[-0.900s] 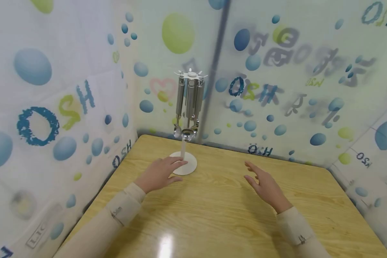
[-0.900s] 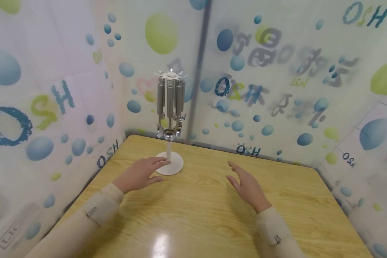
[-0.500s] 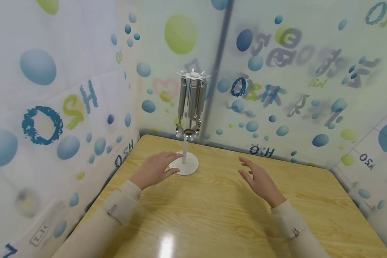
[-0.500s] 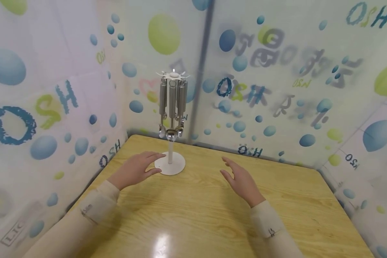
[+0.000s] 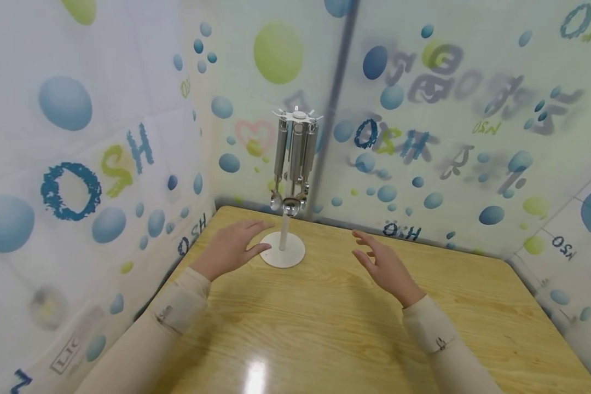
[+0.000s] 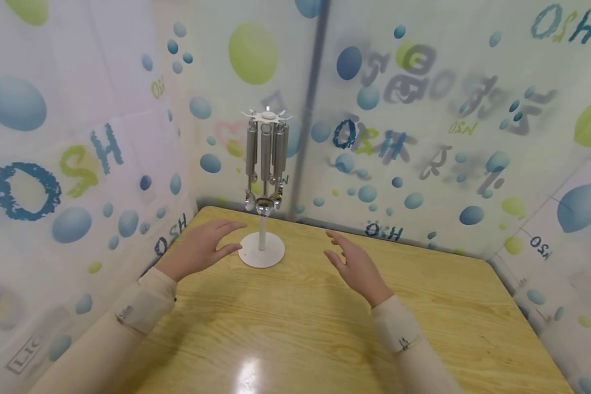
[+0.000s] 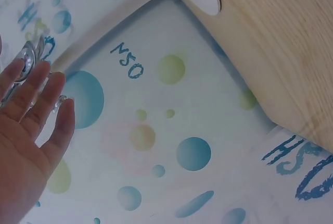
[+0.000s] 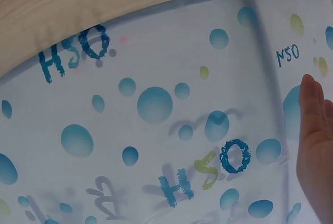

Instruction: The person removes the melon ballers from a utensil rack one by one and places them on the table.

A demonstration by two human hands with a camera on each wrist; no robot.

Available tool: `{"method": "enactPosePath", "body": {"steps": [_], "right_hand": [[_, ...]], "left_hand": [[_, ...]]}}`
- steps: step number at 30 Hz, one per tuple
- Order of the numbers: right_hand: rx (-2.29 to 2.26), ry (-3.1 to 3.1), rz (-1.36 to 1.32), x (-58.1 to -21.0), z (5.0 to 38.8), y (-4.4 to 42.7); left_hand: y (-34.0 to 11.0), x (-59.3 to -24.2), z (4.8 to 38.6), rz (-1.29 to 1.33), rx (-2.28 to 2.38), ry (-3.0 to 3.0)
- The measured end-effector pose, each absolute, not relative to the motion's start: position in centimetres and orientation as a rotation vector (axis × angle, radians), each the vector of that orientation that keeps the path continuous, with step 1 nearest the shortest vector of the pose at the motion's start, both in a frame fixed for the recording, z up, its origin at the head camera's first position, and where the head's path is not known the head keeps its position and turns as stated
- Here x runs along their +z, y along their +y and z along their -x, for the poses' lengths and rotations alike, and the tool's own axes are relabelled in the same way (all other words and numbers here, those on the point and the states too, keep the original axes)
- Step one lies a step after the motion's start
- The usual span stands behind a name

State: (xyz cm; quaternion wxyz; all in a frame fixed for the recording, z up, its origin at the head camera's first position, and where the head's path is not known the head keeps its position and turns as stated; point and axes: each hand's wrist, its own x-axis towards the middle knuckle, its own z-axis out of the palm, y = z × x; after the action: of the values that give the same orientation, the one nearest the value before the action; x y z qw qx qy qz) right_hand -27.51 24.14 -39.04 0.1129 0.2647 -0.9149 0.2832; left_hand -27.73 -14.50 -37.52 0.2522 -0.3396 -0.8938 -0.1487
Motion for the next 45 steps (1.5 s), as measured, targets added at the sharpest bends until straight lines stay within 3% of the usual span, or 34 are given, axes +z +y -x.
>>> {"method": "enactPosePath", "body": {"steps": [45], "right_hand": [[0.986, -2.332, -1.011, -33.5, 29.8, 18.3]], "left_hand": [[-14.9, -32.5, 28.8, 0.905, -0.508, -2.212]]}}
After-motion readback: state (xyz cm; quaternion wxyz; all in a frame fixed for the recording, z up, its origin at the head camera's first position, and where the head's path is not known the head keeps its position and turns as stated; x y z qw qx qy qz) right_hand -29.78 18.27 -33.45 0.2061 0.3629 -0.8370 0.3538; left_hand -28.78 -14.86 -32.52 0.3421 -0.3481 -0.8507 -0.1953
